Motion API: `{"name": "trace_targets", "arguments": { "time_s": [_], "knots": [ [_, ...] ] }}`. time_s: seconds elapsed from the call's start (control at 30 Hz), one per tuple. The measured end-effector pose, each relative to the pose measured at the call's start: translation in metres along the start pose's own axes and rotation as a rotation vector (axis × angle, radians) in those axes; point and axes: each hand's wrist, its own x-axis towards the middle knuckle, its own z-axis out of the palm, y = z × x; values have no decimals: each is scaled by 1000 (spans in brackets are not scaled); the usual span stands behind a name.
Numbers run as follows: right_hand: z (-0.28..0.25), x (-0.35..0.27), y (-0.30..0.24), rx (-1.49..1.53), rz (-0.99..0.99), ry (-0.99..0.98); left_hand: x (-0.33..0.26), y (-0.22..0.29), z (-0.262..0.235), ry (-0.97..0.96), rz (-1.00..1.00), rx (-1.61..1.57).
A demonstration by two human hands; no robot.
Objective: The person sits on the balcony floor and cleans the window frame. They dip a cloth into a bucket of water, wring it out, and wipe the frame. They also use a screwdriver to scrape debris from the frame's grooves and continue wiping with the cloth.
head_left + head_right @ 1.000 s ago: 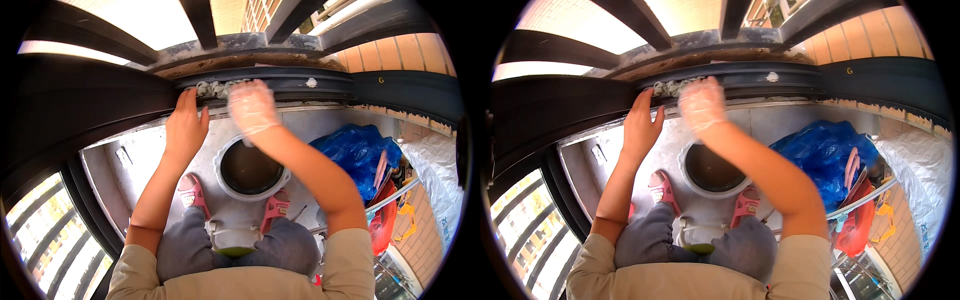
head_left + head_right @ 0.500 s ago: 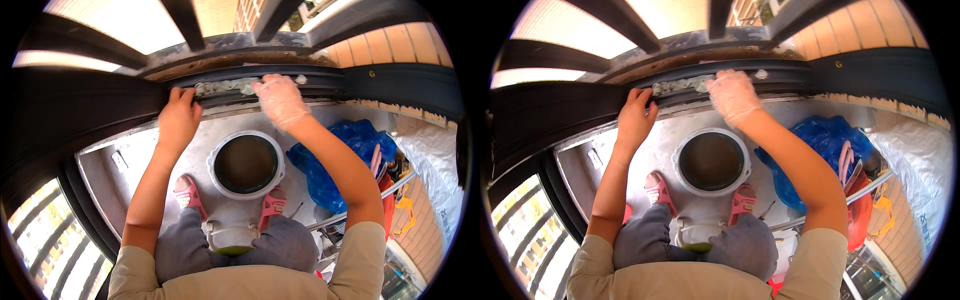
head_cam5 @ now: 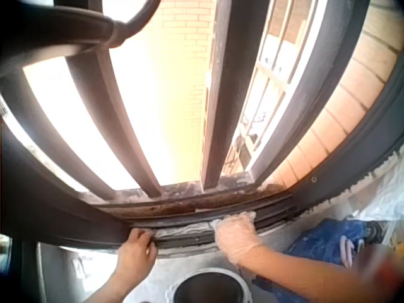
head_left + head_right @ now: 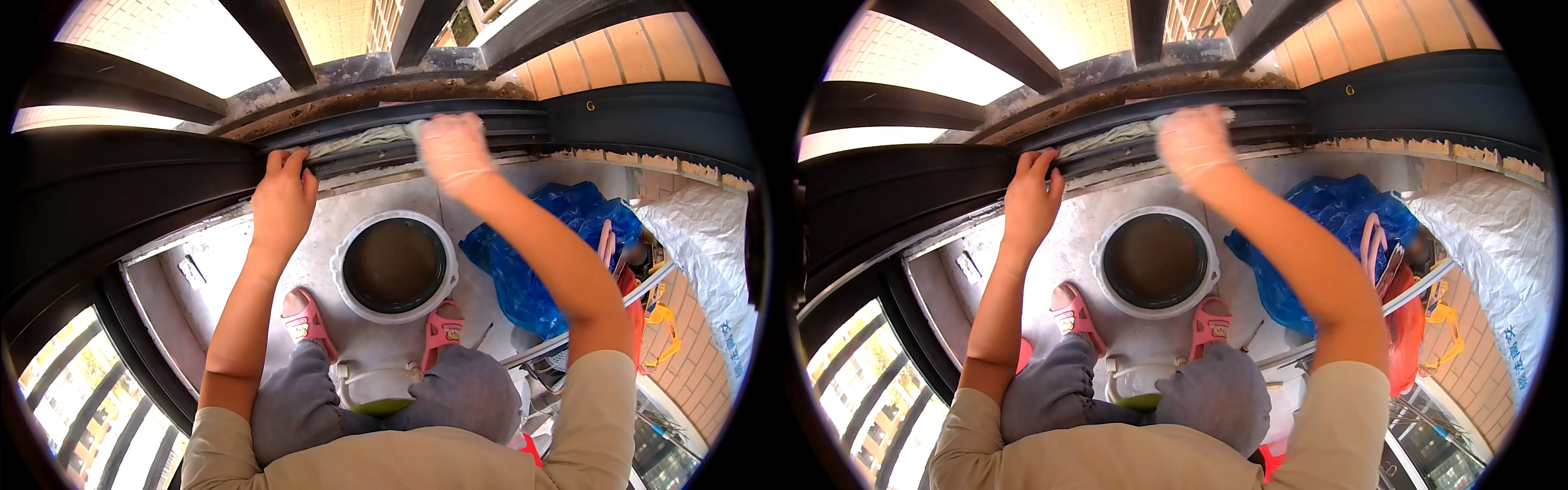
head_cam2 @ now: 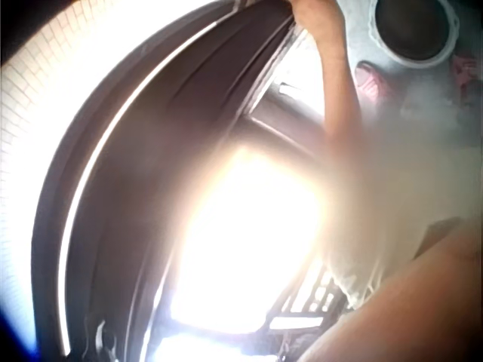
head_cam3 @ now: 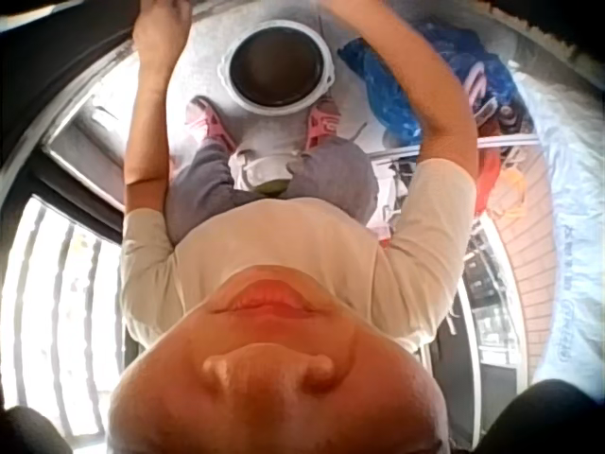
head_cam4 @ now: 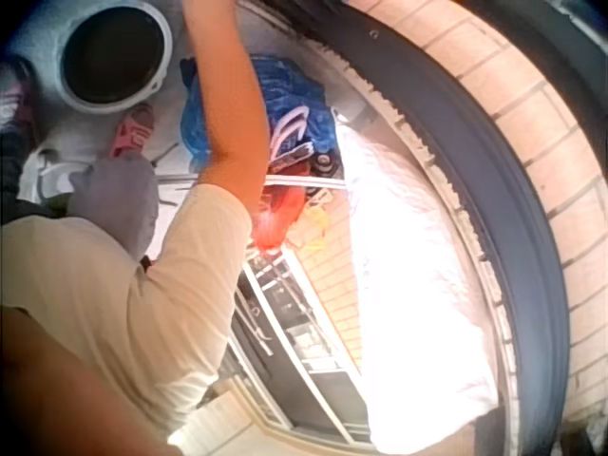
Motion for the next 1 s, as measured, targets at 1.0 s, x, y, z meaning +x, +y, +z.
{"name": "trace_targets", "arguments": {
  "time_s": [1.0],
  "knots": [
    [29,5,-42,164,248,379,-10,6,10,14,-26,109]
  ]
}}
